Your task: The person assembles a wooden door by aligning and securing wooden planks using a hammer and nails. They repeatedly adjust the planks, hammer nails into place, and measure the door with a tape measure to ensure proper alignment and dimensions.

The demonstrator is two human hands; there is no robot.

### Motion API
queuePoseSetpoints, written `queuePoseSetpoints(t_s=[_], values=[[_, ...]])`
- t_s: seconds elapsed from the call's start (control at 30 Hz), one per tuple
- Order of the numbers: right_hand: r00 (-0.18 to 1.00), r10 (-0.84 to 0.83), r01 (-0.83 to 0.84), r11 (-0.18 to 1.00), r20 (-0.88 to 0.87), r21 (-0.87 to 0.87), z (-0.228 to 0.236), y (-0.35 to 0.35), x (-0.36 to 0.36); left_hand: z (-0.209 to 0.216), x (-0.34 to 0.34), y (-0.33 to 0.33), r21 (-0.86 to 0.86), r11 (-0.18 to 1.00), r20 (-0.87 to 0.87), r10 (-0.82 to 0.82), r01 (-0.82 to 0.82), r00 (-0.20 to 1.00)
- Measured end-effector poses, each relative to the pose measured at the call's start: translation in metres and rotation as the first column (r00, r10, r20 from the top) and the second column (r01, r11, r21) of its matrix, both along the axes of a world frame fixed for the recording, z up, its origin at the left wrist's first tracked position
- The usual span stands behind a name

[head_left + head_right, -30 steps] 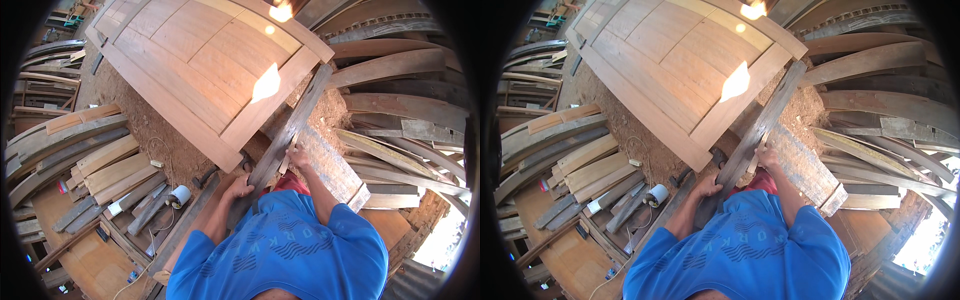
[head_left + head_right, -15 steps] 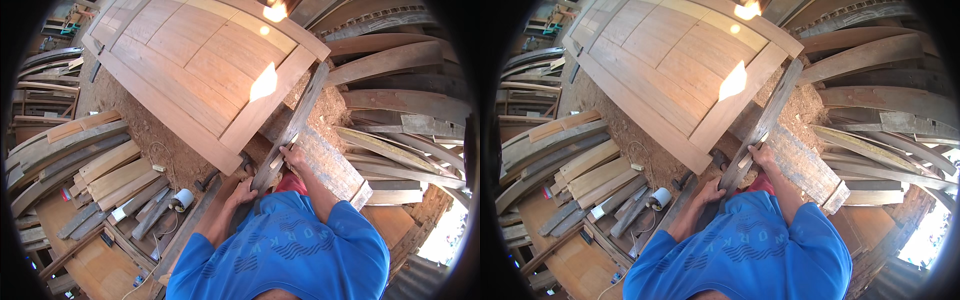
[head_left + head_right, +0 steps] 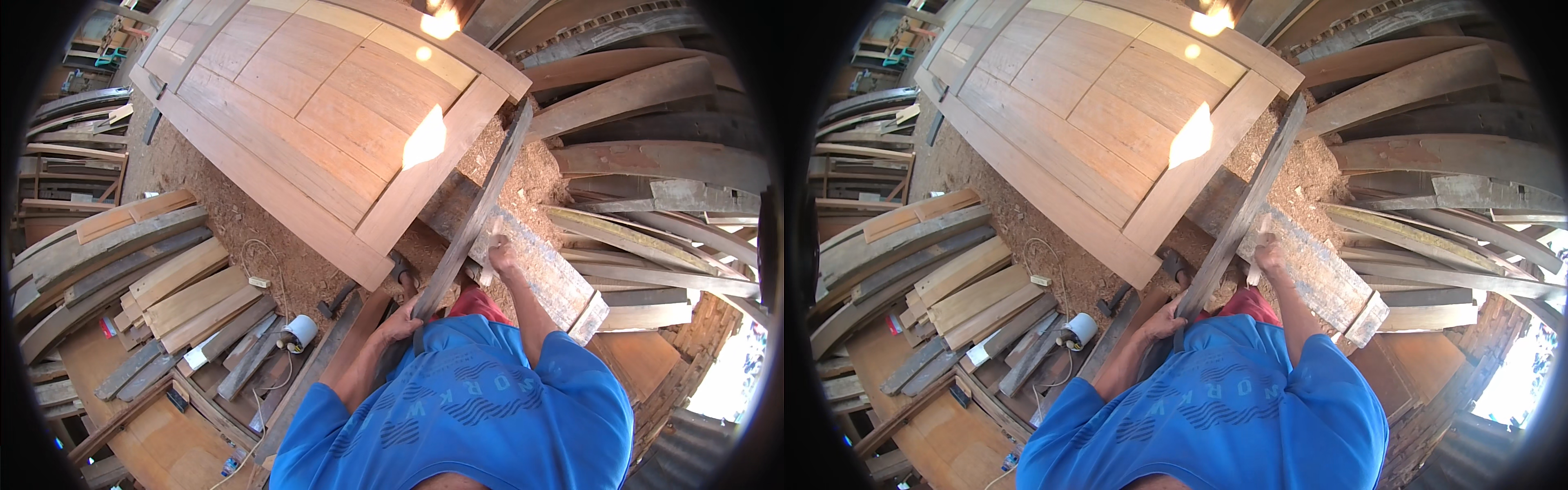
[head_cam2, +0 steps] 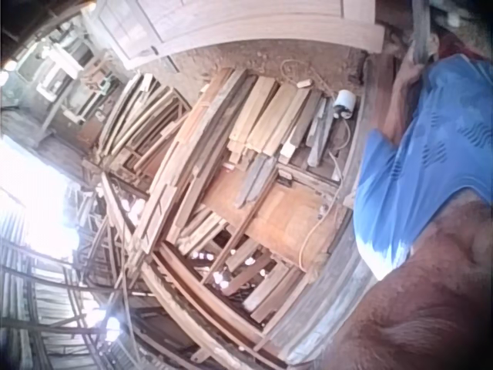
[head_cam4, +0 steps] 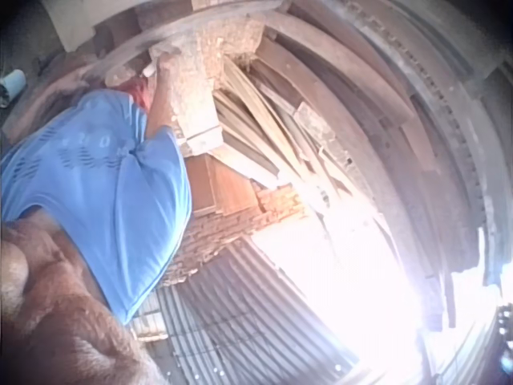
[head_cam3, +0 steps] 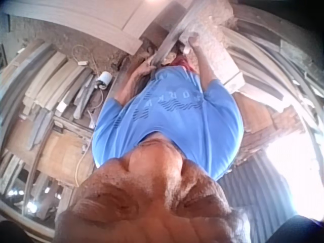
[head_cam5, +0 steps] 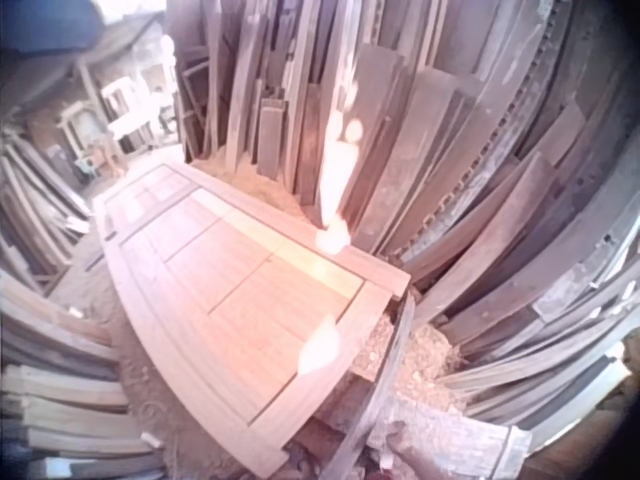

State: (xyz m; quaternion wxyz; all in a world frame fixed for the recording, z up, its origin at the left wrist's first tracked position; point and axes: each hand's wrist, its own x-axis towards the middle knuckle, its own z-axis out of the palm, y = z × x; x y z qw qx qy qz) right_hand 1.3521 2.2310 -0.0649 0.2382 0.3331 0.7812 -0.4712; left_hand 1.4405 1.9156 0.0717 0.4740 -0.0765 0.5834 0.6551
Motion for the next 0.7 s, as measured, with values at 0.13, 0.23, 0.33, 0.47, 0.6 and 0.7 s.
queuePoseSetpoints(t_s=[0.13, 0.23, 0.33, 0.47, 0.6, 0.7], values=[[0.98, -0.179, 0.166, 0.976, -0.082, -0.141, 0.04, 0.021, -0.014, -0.003, 0.0, 0.0, 0.053, 0.998, 0.064, 0.022, -0.025, 0.998], [0.938, -0.322, 0.28, 0.923, -0.128, -0.265, 0.048, 0.036, -0.013, 0.0, -0.002, 0.003, 0.063, 0.998, 0.059, 0.008, -0.011, 0.998], [0.944, -0.292, 0.257, 0.944, -0.157, -0.207, 0.044, 0.049, -0.016, 0.0, -0.001, 0.004, -0.025, 0.998, -0.098, -0.055, 0.053, 0.994], [0.979, 0.102, -0.032, 0.934, -0.179, 0.356, 0.006, 0.074, -0.004, 0.025, -0.012, 0.019, -0.488, 0.802, -0.144, -0.463, 0.344, 0.874], [0.975, 0.034, 0.044, 0.938, -0.218, 0.343, -0.015, 0.069, -0.01, 0.013, 0.002, 0.023, -0.76, 0.571, -0.164, -0.631, 0.311, 0.758], [0.967, -0.253, 0.229, 0.926, -0.042, -0.3, 0.009, 0.043, -0.036, 0.012, 0.009, 0.028, -0.842, 0.49, -0.198, -0.672, 0.227, 0.714]])
